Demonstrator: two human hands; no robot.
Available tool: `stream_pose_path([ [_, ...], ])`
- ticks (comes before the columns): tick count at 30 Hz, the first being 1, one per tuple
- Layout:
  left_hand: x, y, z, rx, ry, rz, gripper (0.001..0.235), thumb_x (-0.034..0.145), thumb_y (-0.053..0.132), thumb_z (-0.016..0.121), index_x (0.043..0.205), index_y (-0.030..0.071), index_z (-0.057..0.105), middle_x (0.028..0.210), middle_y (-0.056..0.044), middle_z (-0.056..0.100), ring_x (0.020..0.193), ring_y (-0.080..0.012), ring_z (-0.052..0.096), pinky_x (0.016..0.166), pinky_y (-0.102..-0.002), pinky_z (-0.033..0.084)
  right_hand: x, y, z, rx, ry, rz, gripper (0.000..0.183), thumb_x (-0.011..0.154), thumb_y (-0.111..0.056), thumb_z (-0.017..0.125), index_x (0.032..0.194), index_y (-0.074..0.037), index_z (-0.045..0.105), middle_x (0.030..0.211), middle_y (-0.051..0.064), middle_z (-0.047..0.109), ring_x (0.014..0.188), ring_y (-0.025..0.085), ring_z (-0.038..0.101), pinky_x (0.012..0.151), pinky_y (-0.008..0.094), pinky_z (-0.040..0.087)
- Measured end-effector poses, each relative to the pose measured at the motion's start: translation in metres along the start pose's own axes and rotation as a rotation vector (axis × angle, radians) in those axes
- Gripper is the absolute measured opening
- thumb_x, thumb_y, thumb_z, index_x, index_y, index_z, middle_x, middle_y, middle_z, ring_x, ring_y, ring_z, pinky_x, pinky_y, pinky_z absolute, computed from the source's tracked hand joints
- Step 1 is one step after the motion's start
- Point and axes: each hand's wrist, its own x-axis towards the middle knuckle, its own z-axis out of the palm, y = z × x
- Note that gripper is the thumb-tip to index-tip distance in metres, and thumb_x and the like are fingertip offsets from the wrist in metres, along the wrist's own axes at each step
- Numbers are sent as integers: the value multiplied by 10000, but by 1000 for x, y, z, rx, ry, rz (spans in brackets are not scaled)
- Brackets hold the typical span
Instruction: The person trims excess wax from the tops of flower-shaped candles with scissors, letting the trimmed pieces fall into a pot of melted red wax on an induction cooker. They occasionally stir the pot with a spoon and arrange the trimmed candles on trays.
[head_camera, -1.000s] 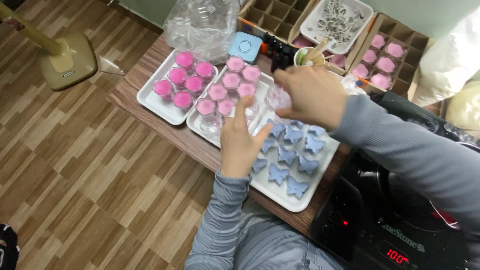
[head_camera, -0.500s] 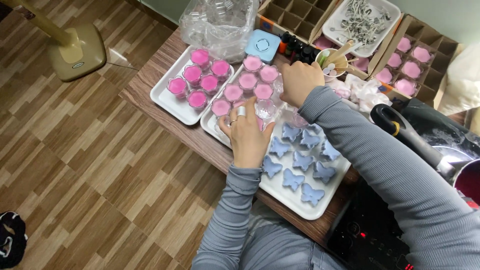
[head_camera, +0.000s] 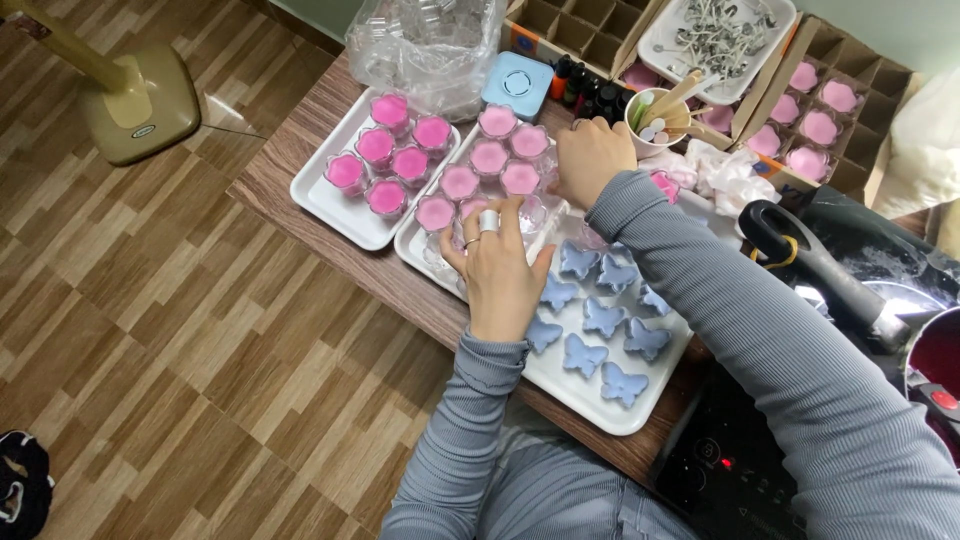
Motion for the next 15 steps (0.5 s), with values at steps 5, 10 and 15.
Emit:
stream_pose_path([
  [5, -9, 7, -9, -39, -11, 67, 594, 777, 240, 837, 1295, 100, 582, 1171, -119, 654, 1163, -323, 570, 1064, -561, 339, -25, -10, -22, 18, 151, -46, 523, 680, -401, 897, 1018, -49, 710, 1076, 128, 693, 1069, 305, 614, 863, 452, 465],
  [10, -29, 8, -15, -85, -203, 55, 420, 883, 235, 793, 1253, 133, 623, 896, -153, 705, 920, -369, 684, 805, -487, 510, -60, -23, -46, 76, 315, -165, 349, 739, -237, 829, 1004, -49, 702, 1041, 129, 705, 1011, 323, 668, 830, 443, 531],
  [15, -41, 17, -16, -24, -310, -29, 480, 819, 249, 795, 1231, 91, 605, 798, -177, 682, 726, -405, 696, 618, -514, 533, -98, -31, -52, 220, -82, -89, 240, 767, -231, 789, 960, -105, 722, 854, 175, 717, 771, 383, 724, 635, 493, 570],
])
